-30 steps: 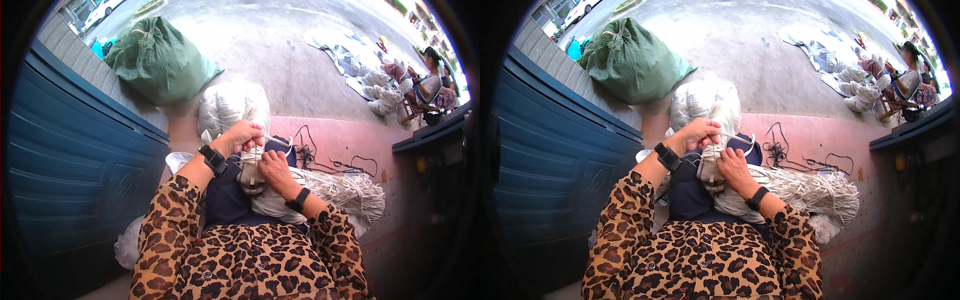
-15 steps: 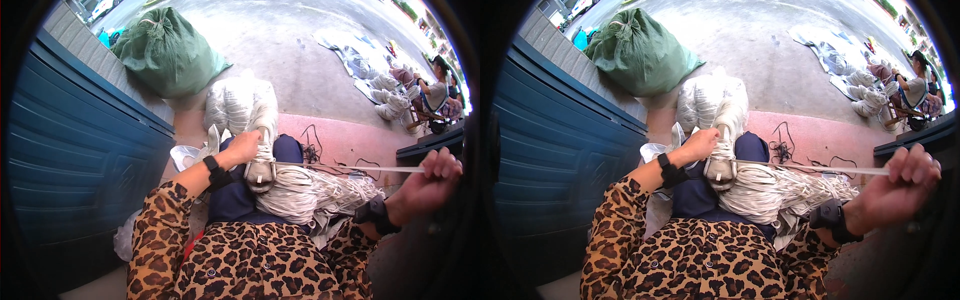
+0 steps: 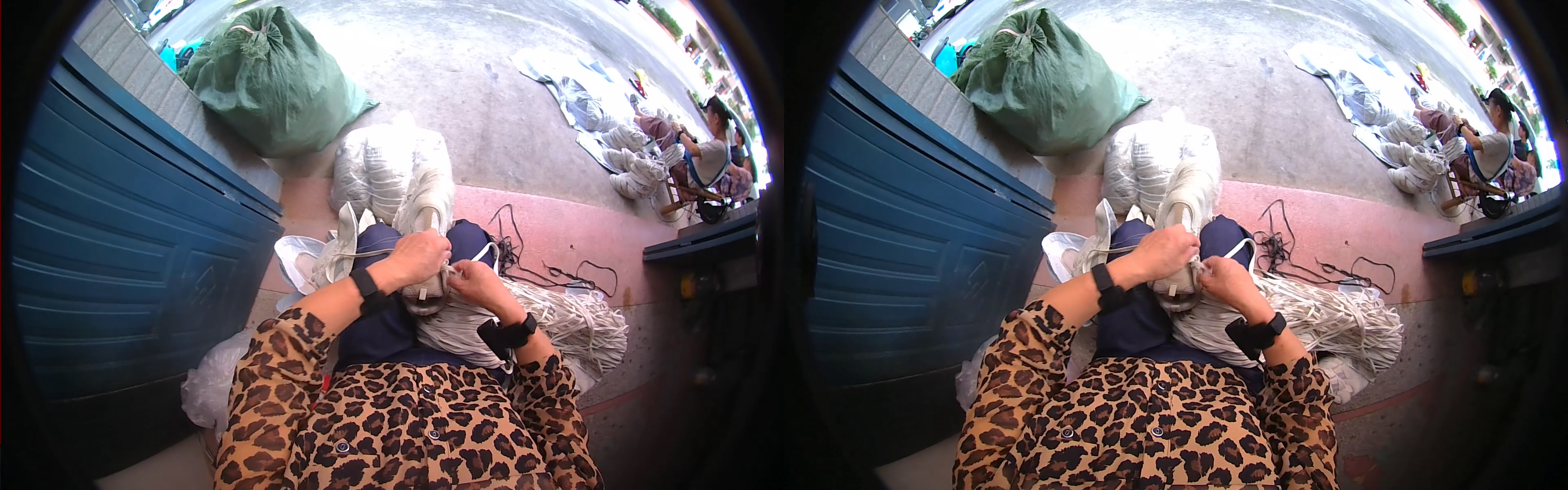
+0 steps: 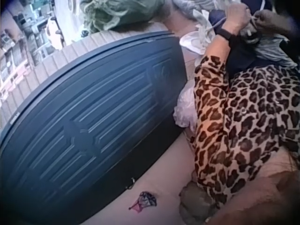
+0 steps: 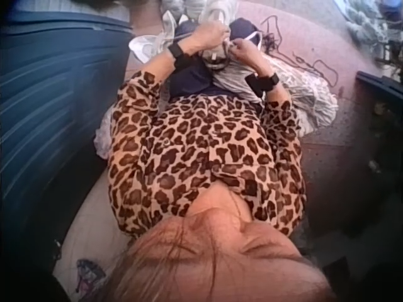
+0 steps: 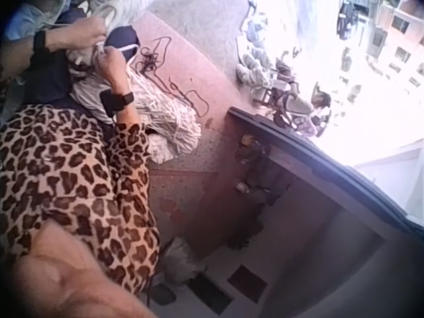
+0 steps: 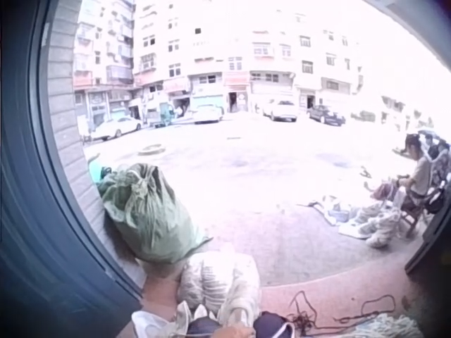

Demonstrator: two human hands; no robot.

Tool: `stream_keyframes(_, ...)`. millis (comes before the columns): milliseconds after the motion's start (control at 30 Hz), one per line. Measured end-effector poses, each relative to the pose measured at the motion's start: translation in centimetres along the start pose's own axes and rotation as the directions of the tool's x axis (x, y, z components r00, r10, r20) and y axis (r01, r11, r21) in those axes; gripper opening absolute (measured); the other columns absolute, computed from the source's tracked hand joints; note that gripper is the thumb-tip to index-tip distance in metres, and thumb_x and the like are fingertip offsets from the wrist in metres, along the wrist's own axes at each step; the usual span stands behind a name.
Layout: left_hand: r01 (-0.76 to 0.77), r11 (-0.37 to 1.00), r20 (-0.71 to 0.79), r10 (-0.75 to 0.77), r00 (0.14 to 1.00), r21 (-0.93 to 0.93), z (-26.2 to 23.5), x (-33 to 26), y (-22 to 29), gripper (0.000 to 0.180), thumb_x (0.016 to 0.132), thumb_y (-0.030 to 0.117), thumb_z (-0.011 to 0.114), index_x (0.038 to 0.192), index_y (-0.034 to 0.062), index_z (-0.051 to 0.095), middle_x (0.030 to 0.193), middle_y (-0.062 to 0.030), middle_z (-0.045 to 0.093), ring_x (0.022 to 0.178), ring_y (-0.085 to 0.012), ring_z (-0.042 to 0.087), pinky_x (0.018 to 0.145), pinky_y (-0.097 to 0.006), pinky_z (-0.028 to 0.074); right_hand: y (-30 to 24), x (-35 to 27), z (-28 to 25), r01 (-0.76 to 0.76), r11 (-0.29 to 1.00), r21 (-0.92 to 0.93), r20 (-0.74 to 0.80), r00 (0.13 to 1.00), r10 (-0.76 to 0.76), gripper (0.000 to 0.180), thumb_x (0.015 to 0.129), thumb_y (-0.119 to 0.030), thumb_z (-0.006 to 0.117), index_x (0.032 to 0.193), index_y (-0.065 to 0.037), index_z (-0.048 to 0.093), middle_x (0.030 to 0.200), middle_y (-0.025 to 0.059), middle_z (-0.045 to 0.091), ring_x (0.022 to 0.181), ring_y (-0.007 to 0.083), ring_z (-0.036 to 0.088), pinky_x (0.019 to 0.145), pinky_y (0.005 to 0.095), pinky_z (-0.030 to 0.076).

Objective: Lacing white athletic shoes in a semi-outdoor workshop environment.

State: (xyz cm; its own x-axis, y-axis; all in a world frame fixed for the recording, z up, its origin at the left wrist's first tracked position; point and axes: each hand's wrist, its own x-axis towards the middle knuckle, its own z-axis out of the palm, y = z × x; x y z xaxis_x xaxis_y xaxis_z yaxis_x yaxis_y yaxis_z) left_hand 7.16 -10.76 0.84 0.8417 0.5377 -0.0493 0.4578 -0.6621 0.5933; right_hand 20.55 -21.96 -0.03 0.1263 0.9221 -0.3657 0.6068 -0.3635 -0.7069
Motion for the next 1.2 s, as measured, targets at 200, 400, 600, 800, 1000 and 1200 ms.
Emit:
stream_keyframes(200,-0.183,0.914,0.249,0.095,0.964,0.362,1.2,2.5,1.6,0.012,0.073,0.013,0.055,0.077,0.0053,0.064,0.083,-0.0161,0.057,0.081,-0.0326,0.059,0.067,-0.04,0.048,-1.6,-2.9,-1.0,0.015,0.985,-0.171,-0.074,0.997,-0.028,0.025,0.075,-0.024,0.052,0.076,-0.002,0.062,0.072,0.0218,0.059,0.071,0.0371,0.059,0.066,0.0451,0.046)
stream_keyframes(400,-0.171,0.905,0.27,0.066,0.961,0.389,1.9,3.5,1.7,0.017,0.072,0.014,0.056,0.076,0.0003,0.064,0.08,-0.0196,0.061,0.077,-0.035,0.061,0.064,-0.043,0.049,0.5,-2.7,0.2,-0.008,0.989,-0.149,-0.154,0.988,-0.015,0.028,0.078,-0.029,0.052,0.078,-0.003,0.06,0.073,0.0203,0.06,0.072,0.0363,0.06,0.064,0.046,0.046)
stream_keyframes(600,0.668,0.675,0.708,-0.303,0.638,-0.314,-0.4,3.2,-5.2,0.022,0.072,0.018,0.06,0.076,-0.0032,0.062,0.057,-0.0064,0.055,0.053,-0.019,0.052,0.052,-0.035,0.044,-1.0,-1.8,3.1,0.056,0.992,-0.113,-0.23,0.97,-0.081,0.032,0.081,-0.035,0.051,0.075,-0.004,0.059,0.066,0.018,0.059,0.064,0.0366,0.059,0.057,0.0459,0.045)
stream_keyframes(800,-0.012,0.982,0.602,-0.106,0.791,0.189,0.7,3.9,0.9,0.045,0.07,0.039,0.058,0.077,-0.0051,0.063,0.075,-0.0258,0.06,0.068,-0.0363,0.061,0.064,-0.042,0.047,-2.1,-2.7,5.9,0.239,0.933,-0.268,-0.214,0.93,-0.3,0.03,0.079,-0.033,0.053,0.069,-0.005,0.058,0.058,0.0159,0.057,0.055,0.0338,0.058,0.049,0.0431,0.045)
stream_keyframes(1000,0.05,0.978,0.408,-0.131,0.904,0.203,0.7,4.9,2.3,0.032,0.074,0.028,0.059,0.084,-0.0021,0.062,0.088,-0.0229,0.061,0.086,-0.0376,0.059,0.074,-0.045,0.047,-0.8,-6.3,1.0,0.159,0.957,-0.244,-0.305,0.924,-0.231,0.026,0.077,-0.028,0.054,0.062,-0.007,0.059,0.059,0.015,0.058,0.056,0.033,0.058,0.051,0.0443,0.045)
stream_keyframes(1200,0.106,0.993,0.075,-0.102,0.992,-0.056,-2.4,1.9,-1.0,0.018,0.072,0.006,0.051,0.085,0.001,0.061,0.079,-0.019,0.061,0.078,-0.0339,0.06,0.068,-0.038,0.046,-1.1,-6.4,-2.9,0.015,0.994,-0.104,-0.5,0.864,-0.065,0.025,0.078,-0.029,0.063,0.089,-0.008,0.057,0.057,0.0119,0.057,0.055,0.0291,0.059,0.049,0.0384,0.044)
